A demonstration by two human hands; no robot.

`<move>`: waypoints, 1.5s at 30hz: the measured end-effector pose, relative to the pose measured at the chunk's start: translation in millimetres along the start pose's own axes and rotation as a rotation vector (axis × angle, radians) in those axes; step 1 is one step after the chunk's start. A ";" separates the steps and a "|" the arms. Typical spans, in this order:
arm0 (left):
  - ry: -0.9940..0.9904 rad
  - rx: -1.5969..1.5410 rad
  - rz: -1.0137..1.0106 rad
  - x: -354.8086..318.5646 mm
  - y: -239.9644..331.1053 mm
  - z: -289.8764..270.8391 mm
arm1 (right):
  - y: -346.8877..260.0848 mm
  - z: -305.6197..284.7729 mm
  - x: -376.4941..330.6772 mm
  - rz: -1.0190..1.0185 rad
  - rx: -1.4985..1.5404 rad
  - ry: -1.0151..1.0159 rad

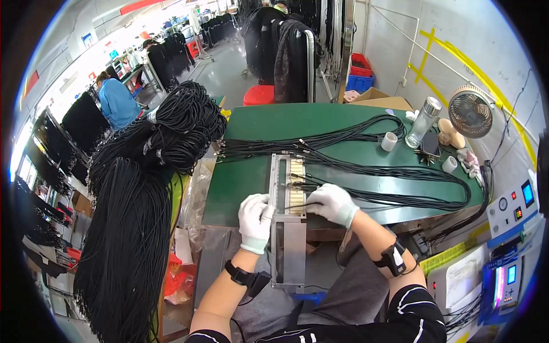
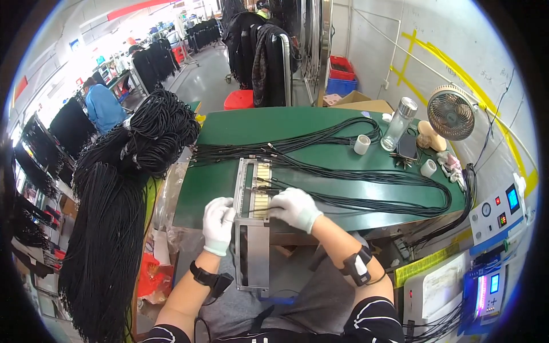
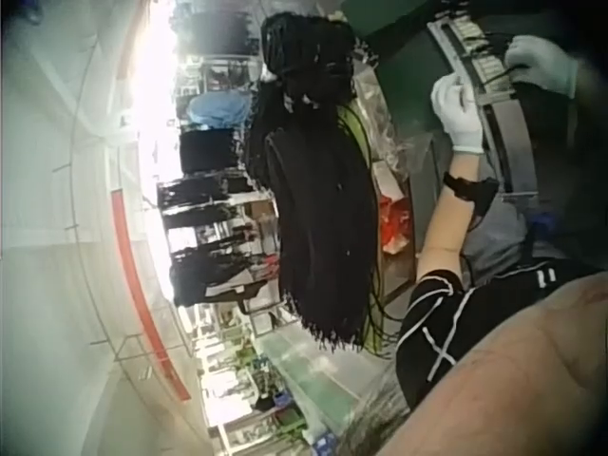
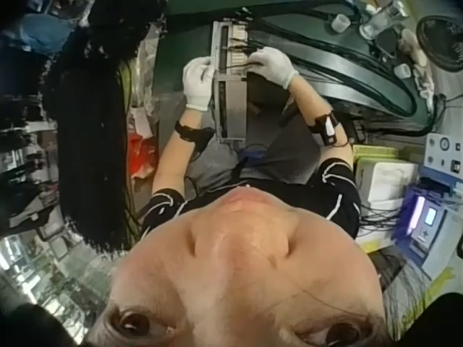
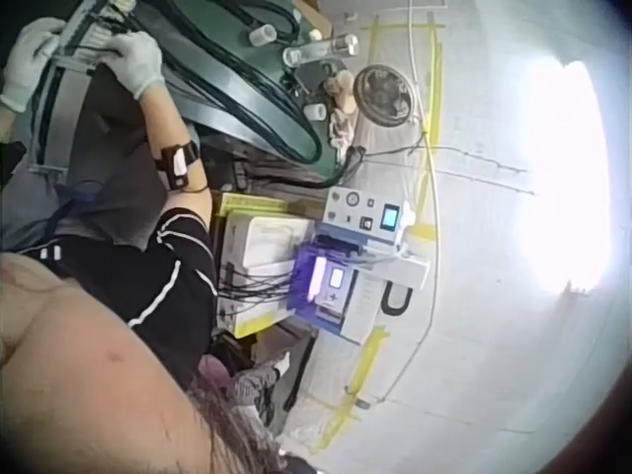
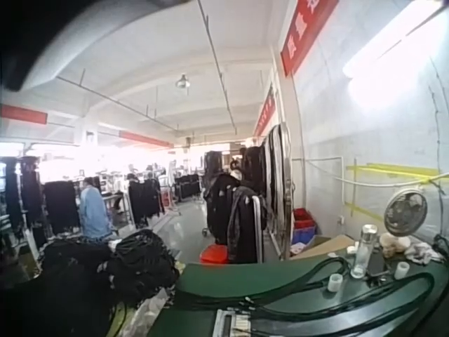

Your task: Assembling black wire cables into a connector jig on a workbench.

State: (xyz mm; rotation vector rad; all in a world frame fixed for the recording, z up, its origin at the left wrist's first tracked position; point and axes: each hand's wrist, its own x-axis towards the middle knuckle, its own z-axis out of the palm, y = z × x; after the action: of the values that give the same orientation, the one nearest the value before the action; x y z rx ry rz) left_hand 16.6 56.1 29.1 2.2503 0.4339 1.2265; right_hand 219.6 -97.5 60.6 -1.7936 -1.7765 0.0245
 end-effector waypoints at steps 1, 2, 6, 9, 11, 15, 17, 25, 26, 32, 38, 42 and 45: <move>0.035 -0.004 -0.063 -0.8 -1.5 -1.0 | 6.7 -3.5 -1.5 0.008 -0.007 0.039; 0.031 -0.004 -0.073 -0.9 -3.3 -0.4 | 12.0 -3.7 -1.8 0.017 -0.012 0.076; -0.032 0.052 -0.023 3.0 -8.4 0.0 | -7.6 -0.6 -3.4 0.053 0.075 0.020; 0.022 0.064 -0.072 5.8 -16.1 3.6 | 3.6 -0.9 4.4 -0.025 -0.021 0.105; -0.028 0.073 -0.120 3.4 -22.5 2.8 | 2.1 -1.9 5.4 -0.049 -0.005 0.114; -0.103 0.092 -0.146 0.4 -23.5 2.6 | -0.4 2.5 2.3 0.016 -0.125 0.046; -0.112 0.127 -0.127 -0.9 -21.9 3.6 | 0.4 3.5 1.6 -0.001 -0.146 0.059; -0.130 0.132 -0.148 -2.1 -19.9 2.4 | 2.4 -3.3 2.4 0.001 -0.180 0.004; -0.130 0.132 -0.148 -2.1 -19.7 2.9 | 2.8 -3.6 2.2 0.012 -0.186 -0.016; -0.121 0.138 -0.157 -1.3 -19.0 3.1 | 0.3 1.3 5.4 0.027 -0.232 -0.089; -0.155 0.123 -0.115 0.3 -18.6 3.6 | 6.3 7.8 9.8 0.057 -0.207 -0.125; -0.096 0.075 -0.145 2.7 -7.4 16.0 | 12.5 12.3 9.6 0.101 -0.160 -0.133; -0.224 0.317 0.163 7.2 11.2 14.9 | 11.0 9.2 12.4 0.094 -0.128 -0.130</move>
State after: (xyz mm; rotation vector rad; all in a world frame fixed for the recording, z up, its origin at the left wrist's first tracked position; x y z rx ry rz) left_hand 33.3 46.3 33.9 2.7053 0.3858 1.0223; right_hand 226.9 -81.5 53.4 -2.0069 -1.8183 0.0682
